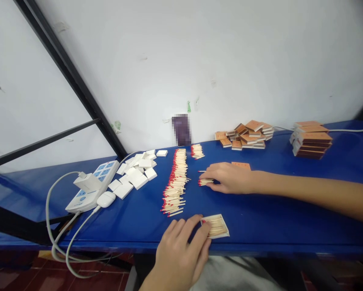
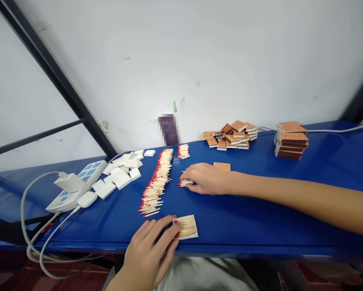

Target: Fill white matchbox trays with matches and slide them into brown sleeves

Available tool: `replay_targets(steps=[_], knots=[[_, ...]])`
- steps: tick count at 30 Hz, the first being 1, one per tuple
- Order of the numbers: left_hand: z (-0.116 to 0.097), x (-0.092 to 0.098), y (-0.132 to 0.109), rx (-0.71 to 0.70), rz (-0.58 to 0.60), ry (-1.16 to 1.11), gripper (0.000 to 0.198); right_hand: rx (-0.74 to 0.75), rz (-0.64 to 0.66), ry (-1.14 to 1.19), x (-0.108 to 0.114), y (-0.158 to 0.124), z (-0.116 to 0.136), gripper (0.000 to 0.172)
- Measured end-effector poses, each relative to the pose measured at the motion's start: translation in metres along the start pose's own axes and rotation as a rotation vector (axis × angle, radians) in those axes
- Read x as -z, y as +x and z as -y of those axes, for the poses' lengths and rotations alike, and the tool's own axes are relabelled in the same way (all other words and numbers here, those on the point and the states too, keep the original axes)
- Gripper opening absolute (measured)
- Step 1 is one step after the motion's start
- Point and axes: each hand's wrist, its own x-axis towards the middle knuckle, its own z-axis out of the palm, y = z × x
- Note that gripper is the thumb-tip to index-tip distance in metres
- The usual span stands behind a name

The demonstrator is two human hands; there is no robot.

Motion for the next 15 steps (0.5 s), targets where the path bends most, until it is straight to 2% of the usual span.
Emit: replay_targets(steps=[5, 15], knots=[[0.000, 0.000, 0.000, 0.001, 0.001, 0.004, 0.028, -0.016, 0.020, 0.071, 0.004, 0.000, 0.005, 0.021], [0.001, 0.000, -0.001, -0.006, 0.004, -0.004, 0.027, -0.016, 0.096, 0.128, 0.013, 0.002, 0.008, 0.020]])
